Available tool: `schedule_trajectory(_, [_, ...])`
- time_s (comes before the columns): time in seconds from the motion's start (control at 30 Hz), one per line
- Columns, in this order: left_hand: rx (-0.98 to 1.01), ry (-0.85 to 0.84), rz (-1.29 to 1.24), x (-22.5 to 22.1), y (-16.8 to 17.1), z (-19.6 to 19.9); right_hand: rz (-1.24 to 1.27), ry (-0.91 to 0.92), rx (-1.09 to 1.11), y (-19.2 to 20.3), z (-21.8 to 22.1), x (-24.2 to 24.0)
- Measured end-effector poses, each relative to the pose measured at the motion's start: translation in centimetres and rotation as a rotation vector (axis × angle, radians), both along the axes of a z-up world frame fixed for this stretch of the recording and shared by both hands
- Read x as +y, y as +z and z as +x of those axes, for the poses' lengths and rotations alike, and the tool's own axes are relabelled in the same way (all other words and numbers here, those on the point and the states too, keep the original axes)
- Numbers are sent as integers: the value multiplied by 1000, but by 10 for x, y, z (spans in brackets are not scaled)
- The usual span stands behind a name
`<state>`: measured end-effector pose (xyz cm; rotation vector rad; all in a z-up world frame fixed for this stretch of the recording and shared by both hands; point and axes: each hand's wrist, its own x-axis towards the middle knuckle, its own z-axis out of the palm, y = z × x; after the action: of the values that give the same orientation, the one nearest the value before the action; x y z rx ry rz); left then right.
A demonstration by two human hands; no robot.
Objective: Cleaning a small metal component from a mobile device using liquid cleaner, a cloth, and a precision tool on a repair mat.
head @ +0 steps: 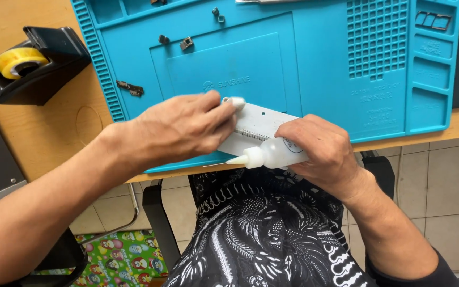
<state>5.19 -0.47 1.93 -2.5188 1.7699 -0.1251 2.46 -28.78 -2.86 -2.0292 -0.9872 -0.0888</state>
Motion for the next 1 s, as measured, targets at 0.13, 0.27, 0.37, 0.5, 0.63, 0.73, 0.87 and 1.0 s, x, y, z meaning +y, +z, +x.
schedule_trajectory(0.13, [-98, -1, 62, 7, 2, 19, -2, 8, 33, 1, -1, 0])
schedule_trajectory(0.27, [-249, 270, 111, 15, 19, 26, 11, -8, -13, -1, -2, 0])
schedule_trajectory(0.37, [49, 490, -220, 23, 16, 8, 16, -6, 23, -4, 0, -4])
schedule_trajectory(0.5, [322, 833, -812, 20, 20, -35, 41, 25, 299, -13, -4, -23])
schedule_trajectory(0.63, [385, 1044, -1127, 7, -17, -83, -107, -92, 326, -10, -3, -49])
schedule_trajectory(0.73, [457, 1153, -1237, -6, -31, -98, -231, -37, 102, 8, 5, -54])
schedule_trajectory(0.87, [429, 1166, -1297, -10, -28, -99, -415, -37, -36, 21, 5, -59])
schedule_trajectory(1.0, [417, 1137, -1258, -10, -26, -98, -500, -46, -74, 24, -1, -61])
